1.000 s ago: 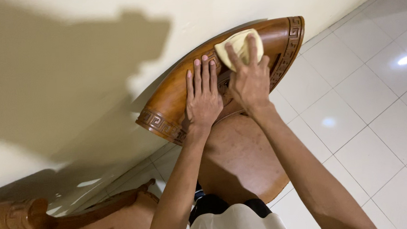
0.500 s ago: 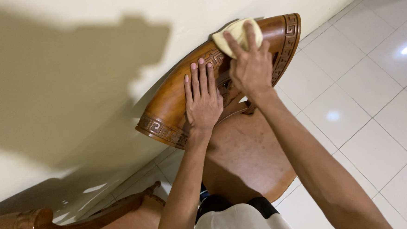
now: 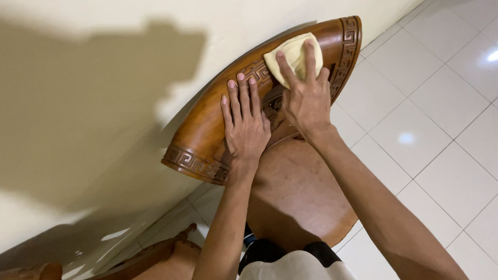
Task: The person wipes the seat, backrest, and carved decorative details of two wooden chairs with a cloth.
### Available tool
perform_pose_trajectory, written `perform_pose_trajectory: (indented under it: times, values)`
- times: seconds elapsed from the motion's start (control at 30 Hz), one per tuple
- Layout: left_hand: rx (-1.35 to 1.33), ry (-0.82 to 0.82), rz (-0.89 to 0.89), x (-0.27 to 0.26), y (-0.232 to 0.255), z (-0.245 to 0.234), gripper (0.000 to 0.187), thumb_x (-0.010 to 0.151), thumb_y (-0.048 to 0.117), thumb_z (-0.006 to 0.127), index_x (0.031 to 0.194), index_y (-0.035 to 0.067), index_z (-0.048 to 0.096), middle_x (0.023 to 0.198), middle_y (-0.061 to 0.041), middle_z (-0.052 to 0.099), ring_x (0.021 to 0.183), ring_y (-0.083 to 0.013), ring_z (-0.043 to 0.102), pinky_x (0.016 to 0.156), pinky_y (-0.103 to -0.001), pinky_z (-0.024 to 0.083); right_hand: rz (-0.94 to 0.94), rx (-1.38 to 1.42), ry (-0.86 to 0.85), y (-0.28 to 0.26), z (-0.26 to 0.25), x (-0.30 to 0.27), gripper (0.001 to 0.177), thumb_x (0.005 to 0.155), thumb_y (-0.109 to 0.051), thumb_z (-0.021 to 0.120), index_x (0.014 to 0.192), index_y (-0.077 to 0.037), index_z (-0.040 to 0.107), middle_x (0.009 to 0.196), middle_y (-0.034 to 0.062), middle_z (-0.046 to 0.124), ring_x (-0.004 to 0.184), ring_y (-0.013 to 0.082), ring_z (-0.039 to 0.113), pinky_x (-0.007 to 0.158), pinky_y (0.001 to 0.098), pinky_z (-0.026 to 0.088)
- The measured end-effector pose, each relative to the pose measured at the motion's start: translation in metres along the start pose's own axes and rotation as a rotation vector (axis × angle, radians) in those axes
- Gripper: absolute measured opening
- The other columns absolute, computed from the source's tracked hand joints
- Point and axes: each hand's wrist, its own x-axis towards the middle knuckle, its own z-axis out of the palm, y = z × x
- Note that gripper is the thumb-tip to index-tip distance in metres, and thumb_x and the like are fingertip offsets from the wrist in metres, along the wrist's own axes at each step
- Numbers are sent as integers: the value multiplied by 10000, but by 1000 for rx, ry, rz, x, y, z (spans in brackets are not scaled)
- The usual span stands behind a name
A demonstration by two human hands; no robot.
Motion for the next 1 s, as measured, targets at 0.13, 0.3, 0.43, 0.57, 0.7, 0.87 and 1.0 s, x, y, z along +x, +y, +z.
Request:
perform_pose_trajectory:
  times: [0.13, 0.3, 0.43, 0.57, 0.7, 0.87, 1.0]
  values:
    - [0, 15, -4, -1, 0, -1, 871, 978, 338, 599, 1681, 65, 165, 1743, -168, 85, 1614, -331, 108, 1319, -488, 87, -95, -93, 29, 9, -1, 18, 771, 883, -44, 655, 1589, -322, 516, 1636, 253, 293, 984, 446, 601, 793, 546, 632]
    - [-11, -32, -1, 1, -1, 0, 870, 980, 349, 576, 1674, 56, 142, 1736, -164, 56, 1606, -341, 92, 1306, -507, 80, -111, -176, 14, 29, 1, 40, 755, 850, -40, 623, 1543, -331, 554, 1605, 229, 320, 1071, 503, 569, 773, 550, 631]
    - [5, -69, -11, 0, 0, 1, 875, 981, 368, 560, 1675, 65, 122, 1735, -158, 24, 1607, -334, 66, 1301, -506, 61, -4, -157, 23, 48, 2, 41, 744, 895, -43, 611, 1567, -353, 540, 1630, 193, 310, 1081, 492, 566, 788, 579, 616]
    - [23, -86, -1, 2, -1, 1, 893, 975, 375, 569, 1672, 55, 112, 1731, -170, 17, 1602, -345, 49, 1298, -509, 44, 43, -99, 9, 51, 1, 30, 800, 865, 9, 598, 1601, -283, 487, 1655, 263, 256, 999, 455, 589, 789, 536, 633]
    - [-111, -64, -36, 2, 4, -3, 929, 953, 380, 606, 1664, 39, 114, 1728, -178, 5, 1600, -361, 19, 1294, -543, 12, 38, -131, 63, 35, 1, 12, 868, 829, 34, 602, 1624, -284, 461, 1660, 292, 224, 1009, 450, 608, 747, 495, 641]
    - [-232, -56, -53, 11, 10, -17, 998, 899, 385, 684, 1643, 21, 126, 1704, -216, -4, 1587, -363, -7, 1252, -623, -24, -5, -83, 12, 7, -5, 5, 843, 849, 23, 614, 1610, -307, 462, 1643, 289, 240, 973, 425, 602, 751, 499, 636]
    - [-215, -177, 30, 32, 20, -23, 1096, 836, 354, 747, 1643, -17, 105, 1711, -223, -15, 1592, -366, -20, 1276, -593, -19, -19, 27, -73, 6, -10, 16, 846, 863, 65, 567, 1601, -331, 451, 1661, 291, 242, 974, 395, 591, 761, 502, 637]
